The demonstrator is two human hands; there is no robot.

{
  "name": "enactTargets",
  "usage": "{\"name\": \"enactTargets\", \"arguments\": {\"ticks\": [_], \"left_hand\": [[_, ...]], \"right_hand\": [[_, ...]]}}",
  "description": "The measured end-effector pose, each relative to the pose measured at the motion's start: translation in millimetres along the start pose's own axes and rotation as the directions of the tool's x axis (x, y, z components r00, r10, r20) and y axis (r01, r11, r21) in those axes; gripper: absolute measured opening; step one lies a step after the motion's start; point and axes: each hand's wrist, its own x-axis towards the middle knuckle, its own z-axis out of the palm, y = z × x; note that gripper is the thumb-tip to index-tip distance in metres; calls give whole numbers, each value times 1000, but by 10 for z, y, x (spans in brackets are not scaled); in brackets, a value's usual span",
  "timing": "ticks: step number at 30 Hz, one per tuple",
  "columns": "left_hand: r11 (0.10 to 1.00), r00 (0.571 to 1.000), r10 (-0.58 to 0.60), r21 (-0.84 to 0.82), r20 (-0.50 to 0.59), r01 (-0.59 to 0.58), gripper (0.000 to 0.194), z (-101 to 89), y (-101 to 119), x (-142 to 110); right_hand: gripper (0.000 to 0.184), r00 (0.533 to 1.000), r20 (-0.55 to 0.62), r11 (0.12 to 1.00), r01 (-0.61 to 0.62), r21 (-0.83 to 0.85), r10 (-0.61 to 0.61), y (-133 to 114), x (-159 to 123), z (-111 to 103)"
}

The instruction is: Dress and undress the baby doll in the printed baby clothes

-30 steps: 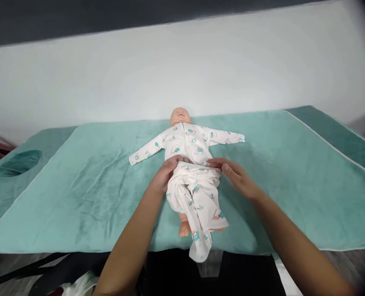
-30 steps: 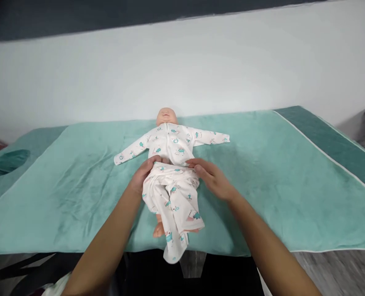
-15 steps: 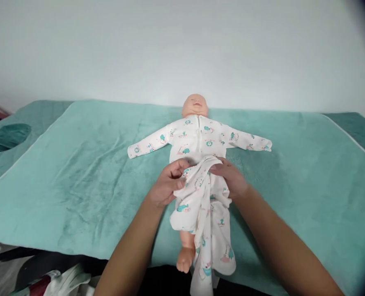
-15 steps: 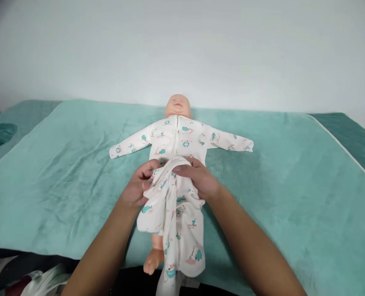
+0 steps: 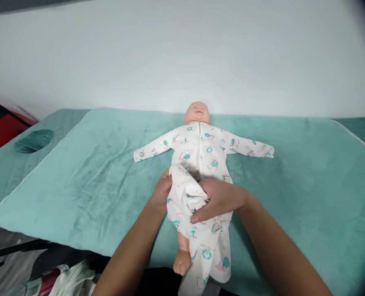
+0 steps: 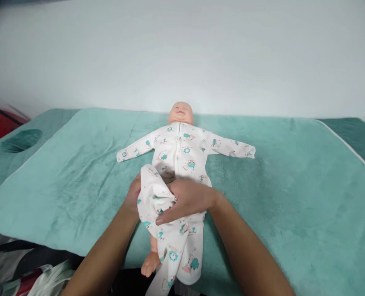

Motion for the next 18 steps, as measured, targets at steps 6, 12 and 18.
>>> {"name": "enactTargets", "arguments": {"ticks": [6, 12, 18], "left_hand": [[947, 907, -140, 321, 397, 5, 46, -118, 149, 2], [997, 954, -35, 72, 299, 14, 31, -124, 63, -7], [996, 992, -12, -91, 124, 23, 32, -111, -38, -2]], "right_hand": [[37, 874, -486, 763, 325, 559, -17, 222, 104, 193], [40, 898, -439, 801, 267, 536, -5, 134, 103, 167], [42, 996, 71, 989, -61, 132, 52, 14, 14, 12]]}}
